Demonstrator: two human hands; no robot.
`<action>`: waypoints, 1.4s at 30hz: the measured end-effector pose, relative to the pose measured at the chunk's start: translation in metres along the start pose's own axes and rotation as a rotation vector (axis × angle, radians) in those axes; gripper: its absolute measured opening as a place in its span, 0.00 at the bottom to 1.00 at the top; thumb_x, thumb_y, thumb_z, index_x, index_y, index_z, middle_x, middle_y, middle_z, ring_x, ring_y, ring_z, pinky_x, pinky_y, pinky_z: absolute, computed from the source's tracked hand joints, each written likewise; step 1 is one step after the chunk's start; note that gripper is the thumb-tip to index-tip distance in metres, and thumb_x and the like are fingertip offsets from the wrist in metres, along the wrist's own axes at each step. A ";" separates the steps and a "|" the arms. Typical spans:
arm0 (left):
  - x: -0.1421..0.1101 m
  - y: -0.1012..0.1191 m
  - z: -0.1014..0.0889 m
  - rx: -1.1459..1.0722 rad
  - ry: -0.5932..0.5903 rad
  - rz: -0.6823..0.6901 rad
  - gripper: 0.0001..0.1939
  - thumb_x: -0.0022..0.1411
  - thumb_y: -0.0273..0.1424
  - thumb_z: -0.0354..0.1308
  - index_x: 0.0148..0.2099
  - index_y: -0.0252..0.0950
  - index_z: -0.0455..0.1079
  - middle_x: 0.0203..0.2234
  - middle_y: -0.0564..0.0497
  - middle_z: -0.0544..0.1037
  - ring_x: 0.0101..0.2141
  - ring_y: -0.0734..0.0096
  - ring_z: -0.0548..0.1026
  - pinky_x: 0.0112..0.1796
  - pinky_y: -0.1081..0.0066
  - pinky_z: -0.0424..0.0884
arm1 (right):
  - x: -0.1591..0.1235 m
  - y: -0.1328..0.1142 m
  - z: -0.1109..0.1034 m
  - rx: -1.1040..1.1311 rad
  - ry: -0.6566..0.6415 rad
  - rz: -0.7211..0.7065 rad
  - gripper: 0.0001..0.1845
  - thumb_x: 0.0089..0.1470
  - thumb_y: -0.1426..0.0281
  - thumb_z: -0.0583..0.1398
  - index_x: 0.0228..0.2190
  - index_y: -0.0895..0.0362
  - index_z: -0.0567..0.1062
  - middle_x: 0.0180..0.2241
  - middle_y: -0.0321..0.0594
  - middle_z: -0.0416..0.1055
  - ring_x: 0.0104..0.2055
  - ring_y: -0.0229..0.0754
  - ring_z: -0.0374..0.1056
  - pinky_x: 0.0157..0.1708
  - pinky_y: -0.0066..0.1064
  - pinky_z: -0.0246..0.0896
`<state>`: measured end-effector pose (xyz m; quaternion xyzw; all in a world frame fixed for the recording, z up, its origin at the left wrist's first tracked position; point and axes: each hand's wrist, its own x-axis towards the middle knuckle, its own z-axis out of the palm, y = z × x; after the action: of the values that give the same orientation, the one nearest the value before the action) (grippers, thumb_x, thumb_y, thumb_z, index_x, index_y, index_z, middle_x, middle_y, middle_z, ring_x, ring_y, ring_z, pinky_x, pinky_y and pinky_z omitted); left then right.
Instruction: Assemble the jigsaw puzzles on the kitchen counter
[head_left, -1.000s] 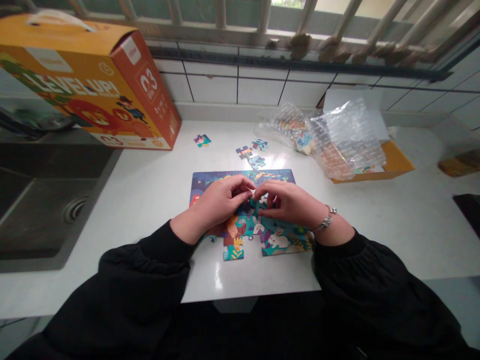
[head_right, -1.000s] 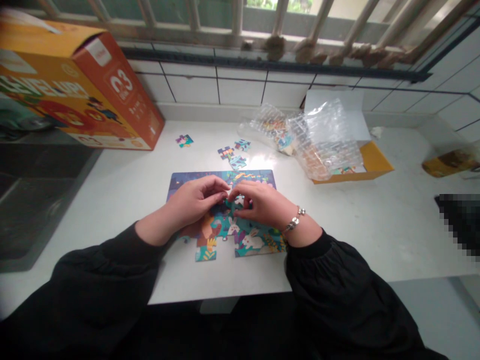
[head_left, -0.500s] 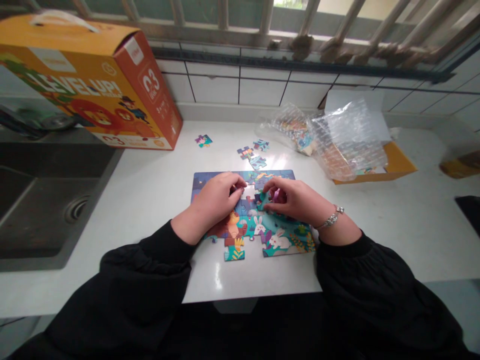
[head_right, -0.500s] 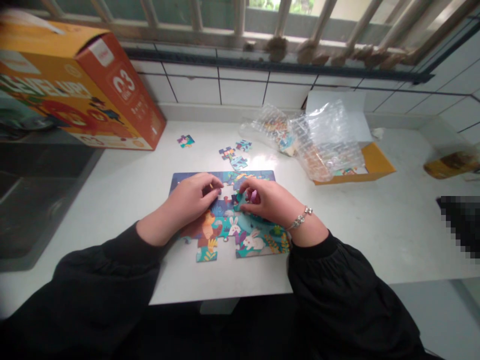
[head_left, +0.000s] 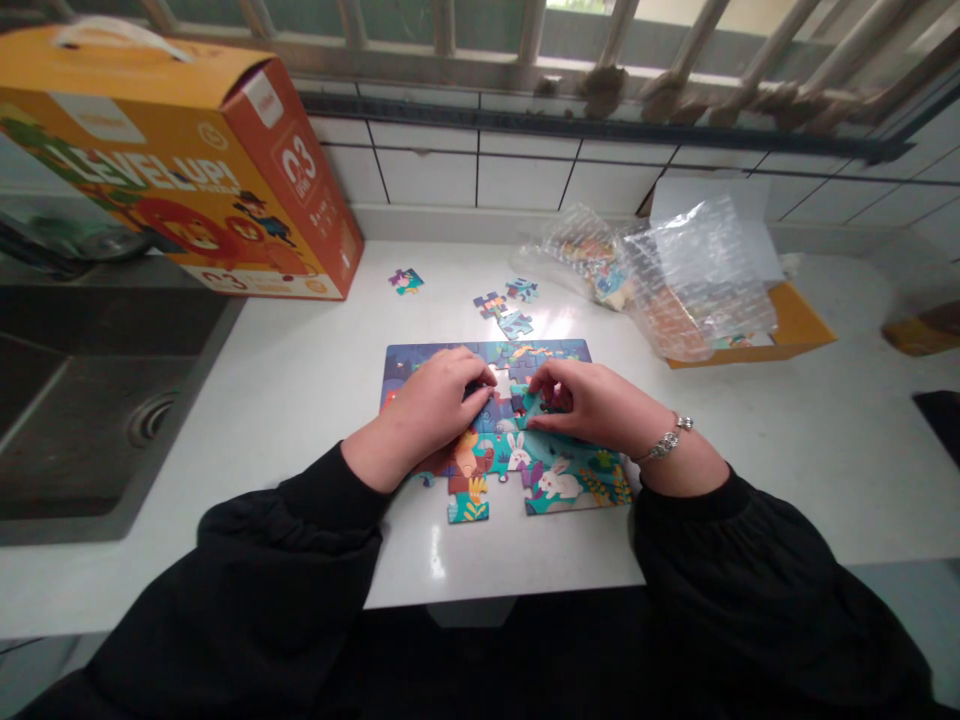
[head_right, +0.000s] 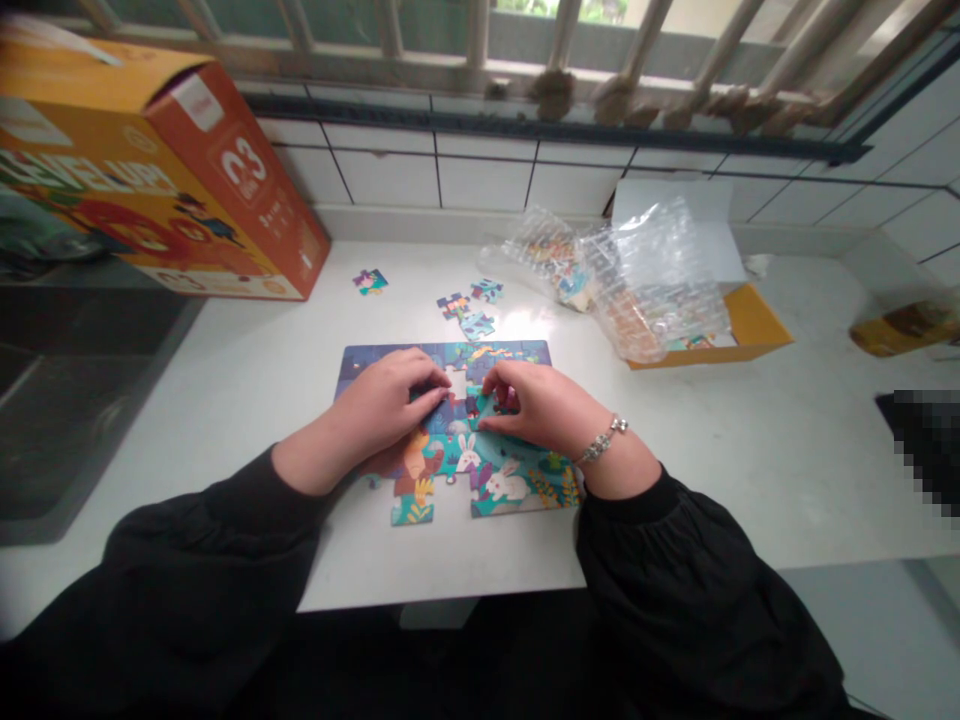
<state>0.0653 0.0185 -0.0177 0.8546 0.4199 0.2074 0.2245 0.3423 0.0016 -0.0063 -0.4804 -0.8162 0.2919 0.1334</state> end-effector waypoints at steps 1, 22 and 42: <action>0.000 0.001 0.000 0.002 -0.005 0.000 0.05 0.72 0.26 0.63 0.45 0.37 0.81 0.43 0.45 0.82 0.47 0.57 0.79 0.52 0.57 0.75 | 0.000 0.000 0.001 -0.010 0.005 -0.006 0.19 0.55 0.65 0.78 0.44 0.53 0.79 0.35 0.35 0.77 0.34 0.40 0.70 0.35 0.31 0.62; -0.005 -0.002 0.010 -0.017 -0.087 0.217 0.09 0.75 0.33 0.64 0.52 0.42 0.84 0.45 0.45 0.80 0.45 0.59 0.77 0.49 0.59 0.73 | 0.001 0.003 0.005 -0.033 -0.013 -0.013 0.23 0.57 0.64 0.78 0.50 0.51 0.80 0.34 0.34 0.77 0.34 0.40 0.71 0.36 0.31 0.60; -0.005 0.000 0.011 -0.015 -0.131 0.313 0.08 0.75 0.33 0.66 0.52 0.42 0.86 0.44 0.46 0.81 0.42 0.63 0.78 0.45 0.62 0.73 | 0.001 0.006 0.000 -0.008 -0.053 -0.054 0.24 0.55 0.67 0.79 0.52 0.52 0.83 0.36 0.35 0.78 0.36 0.40 0.72 0.38 0.31 0.64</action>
<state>0.0685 0.0118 -0.0277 0.9196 0.2645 0.1868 0.2225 0.3460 0.0044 -0.0095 -0.4508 -0.8334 0.2974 0.1176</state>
